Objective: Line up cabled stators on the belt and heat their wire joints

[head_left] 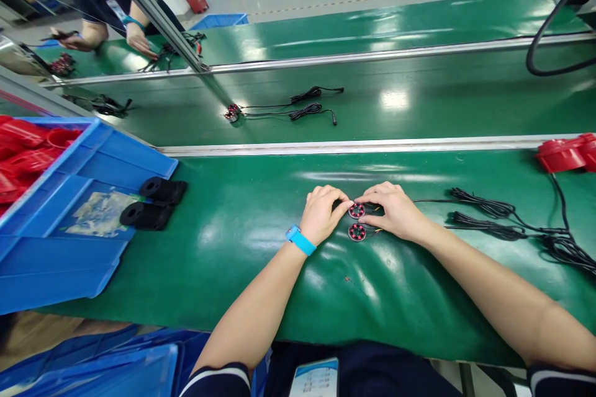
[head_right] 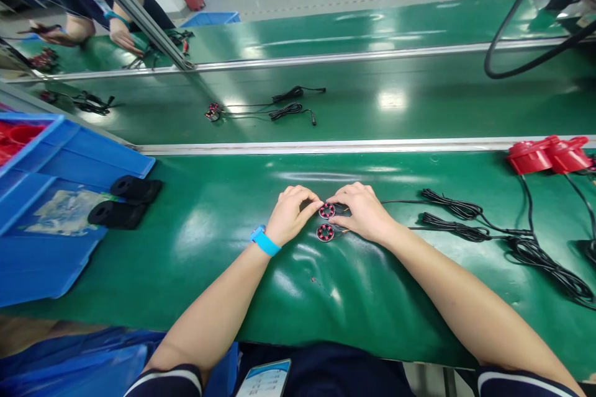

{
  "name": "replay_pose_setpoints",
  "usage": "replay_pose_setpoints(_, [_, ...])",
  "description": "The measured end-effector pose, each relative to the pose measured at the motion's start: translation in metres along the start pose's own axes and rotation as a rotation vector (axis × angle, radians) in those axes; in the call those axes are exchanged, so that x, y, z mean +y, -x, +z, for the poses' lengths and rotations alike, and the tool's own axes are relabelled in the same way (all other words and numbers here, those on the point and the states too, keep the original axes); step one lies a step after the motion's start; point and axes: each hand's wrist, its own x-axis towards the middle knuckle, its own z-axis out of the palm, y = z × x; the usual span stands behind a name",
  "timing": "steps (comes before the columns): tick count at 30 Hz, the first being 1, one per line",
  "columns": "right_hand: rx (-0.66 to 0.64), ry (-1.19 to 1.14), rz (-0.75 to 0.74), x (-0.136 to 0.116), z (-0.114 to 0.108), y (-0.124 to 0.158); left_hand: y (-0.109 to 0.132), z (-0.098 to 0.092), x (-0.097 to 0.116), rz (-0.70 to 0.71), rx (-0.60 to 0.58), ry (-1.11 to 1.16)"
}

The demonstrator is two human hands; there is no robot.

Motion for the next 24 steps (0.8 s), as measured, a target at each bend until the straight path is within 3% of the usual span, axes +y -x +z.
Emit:
replay_pose_setpoints(10, [0.018,0.041,-0.006,-0.002,0.002,0.0,0.004,0.009,0.016,0.129,0.103,-0.423])
replay_pose_setpoints(13, [0.006,0.052,0.005,-0.003,0.004,0.0,0.006,0.009,0.016,0.191,0.068,-0.461])
replay_pose_setpoints(16, [-0.018,0.069,-0.001,-0.004,0.0,0.001,0.01,0.004,0.011,0.194,0.081,-0.352])
replay_pose_setpoints(19, [-0.066,0.08,-0.021,0.0,-0.021,0.007,0.016,-0.005,0.005,0.244,0.086,-0.172])
replay_pose_setpoints(24, [-0.074,0.151,0.098,0.037,-0.088,0.048,0.023,-0.021,0.004,0.44,-0.032,-0.108])
